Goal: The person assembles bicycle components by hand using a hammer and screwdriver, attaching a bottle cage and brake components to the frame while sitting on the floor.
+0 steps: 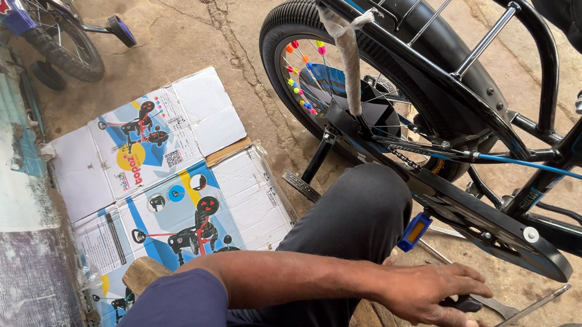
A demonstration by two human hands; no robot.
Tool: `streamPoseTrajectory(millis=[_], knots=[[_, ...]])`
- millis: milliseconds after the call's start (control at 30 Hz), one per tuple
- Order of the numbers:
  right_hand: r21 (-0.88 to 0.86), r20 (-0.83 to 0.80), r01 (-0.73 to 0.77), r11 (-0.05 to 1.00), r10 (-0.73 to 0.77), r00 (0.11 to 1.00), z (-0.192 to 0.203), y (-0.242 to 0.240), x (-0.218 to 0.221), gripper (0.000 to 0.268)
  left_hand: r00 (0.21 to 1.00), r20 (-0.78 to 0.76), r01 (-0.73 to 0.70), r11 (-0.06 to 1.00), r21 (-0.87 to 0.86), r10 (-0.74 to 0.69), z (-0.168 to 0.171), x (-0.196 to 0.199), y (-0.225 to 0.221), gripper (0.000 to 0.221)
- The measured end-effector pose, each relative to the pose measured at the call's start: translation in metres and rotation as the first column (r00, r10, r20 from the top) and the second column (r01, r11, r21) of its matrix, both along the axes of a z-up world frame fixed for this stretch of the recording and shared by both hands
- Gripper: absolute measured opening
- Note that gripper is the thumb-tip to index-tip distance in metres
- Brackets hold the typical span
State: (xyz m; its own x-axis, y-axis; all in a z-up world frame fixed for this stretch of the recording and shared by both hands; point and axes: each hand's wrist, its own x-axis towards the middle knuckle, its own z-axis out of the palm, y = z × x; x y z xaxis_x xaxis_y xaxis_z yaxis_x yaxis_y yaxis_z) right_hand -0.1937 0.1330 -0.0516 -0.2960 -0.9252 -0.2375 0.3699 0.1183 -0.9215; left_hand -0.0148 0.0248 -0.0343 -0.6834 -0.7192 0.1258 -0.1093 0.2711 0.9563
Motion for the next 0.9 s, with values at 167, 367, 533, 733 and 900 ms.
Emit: streamPoseTrajectory(millis=[167, 367, 533, 733, 900], knots=[[-0.060, 0.014, 0.015, 0.998, -0.014, 1.000, 0.018, -0.015, 0.019, 0.029, 0.990, -0.123, -0.064, 0.998, -0.006, 0.063, 0.008, 0.003, -0.001, 0.085], [-0.191, 0.260, -0.027, 0.981, 0.077, 0.963, 0.022, -0.023, 0.007, 0.018, 0.988, -0.009, -0.156, 0.987, 0.030, 0.156, 0.012, -0.005, -0.002, 0.077], [-0.121, 0.202, 0.011, 0.993, 0.014, 0.979, 0.021, -0.027, 0.009, 0.014, 0.964, 0.028, -0.264, 0.962, 0.071, 0.263, 0.018, -0.006, -0.001, 0.073], [-0.059, 0.194, 0.045, 0.997, -0.033, 0.980, 0.023, -0.025, 0.012, 0.013, 0.967, -0.043, -0.251, 0.968, -0.014, 0.250, 0.021, -0.003, -0.001, 0.066], [-0.151, 0.196, 0.078, 0.985, -0.048, 0.980, 0.020, -0.020, 0.016, 0.017, 0.964, -0.040, -0.265, 0.964, -0.023, 0.264, 0.026, -0.005, 0.004, 0.065]])
